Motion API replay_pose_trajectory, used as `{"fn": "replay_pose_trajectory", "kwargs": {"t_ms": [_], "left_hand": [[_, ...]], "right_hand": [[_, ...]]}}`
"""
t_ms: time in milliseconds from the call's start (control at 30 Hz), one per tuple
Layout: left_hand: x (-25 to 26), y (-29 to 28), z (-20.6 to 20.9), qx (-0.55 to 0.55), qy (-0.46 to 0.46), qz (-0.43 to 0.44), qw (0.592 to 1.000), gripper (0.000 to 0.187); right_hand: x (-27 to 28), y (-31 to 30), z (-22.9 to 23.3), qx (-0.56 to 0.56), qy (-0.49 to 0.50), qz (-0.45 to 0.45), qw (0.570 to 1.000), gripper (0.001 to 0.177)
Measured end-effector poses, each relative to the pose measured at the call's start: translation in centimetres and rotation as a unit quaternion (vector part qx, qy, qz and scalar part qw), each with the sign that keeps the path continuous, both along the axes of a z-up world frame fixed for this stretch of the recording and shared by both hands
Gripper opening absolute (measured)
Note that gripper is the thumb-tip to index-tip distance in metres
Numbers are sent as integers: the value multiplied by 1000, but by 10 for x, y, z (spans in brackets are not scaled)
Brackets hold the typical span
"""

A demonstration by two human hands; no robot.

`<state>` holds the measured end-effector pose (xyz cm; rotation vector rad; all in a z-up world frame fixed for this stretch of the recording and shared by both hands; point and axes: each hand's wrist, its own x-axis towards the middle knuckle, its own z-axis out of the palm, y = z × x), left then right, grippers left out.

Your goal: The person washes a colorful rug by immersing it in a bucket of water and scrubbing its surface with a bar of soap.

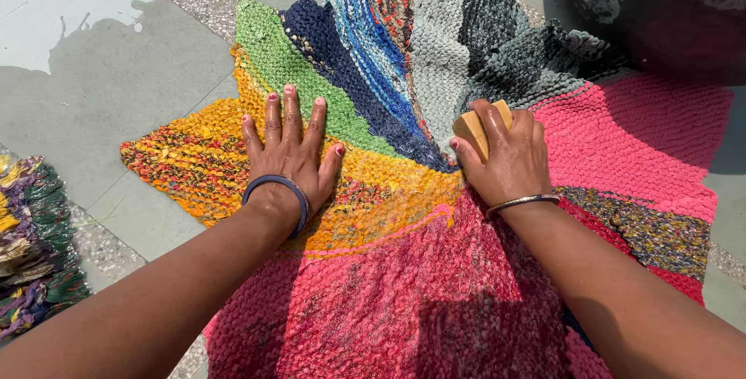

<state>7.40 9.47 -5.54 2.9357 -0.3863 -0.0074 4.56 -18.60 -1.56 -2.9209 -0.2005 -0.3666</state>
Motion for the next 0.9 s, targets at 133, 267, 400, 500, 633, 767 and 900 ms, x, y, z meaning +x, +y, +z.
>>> {"fn": "replay_pose_trajectory", "kwargs": {"t_ms": [133, 267, 400, 500, 633, 767, 900], "left_hand": [[-49, -42, -9, -8, -24, -139, 990, 78], [-82, -50, -2, -55, -33, -320, 945, 69], [11, -68, 7, -28, 12, -279, 960, 72], [41, -104, 13, -8, 31, -152, 988, 70], [-40, -135, -2, -27, -25, -281, 959, 82], [-106, -103, -8, -89, 41, -483, 870, 77], [-39, -105, -6, -76, 34, -443, 893, 70]], "right_hand": [[-33, -6, -3, 29, 19, -86, 996, 57], [-138, -5, 5, 49, 123, 101, 986, 50], [-144, -61, 7, 45, 113, 198, 973, 48], [-112, -98, 9, -17, 9, -33, 999, 61], [-110, -91, 7, 6, 24, -253, 967, 58], [-203, -28, 7, 59, 65, -75, 993, 56], [-224, -28, 1, 57, 157, 117, 979, 52]]}}
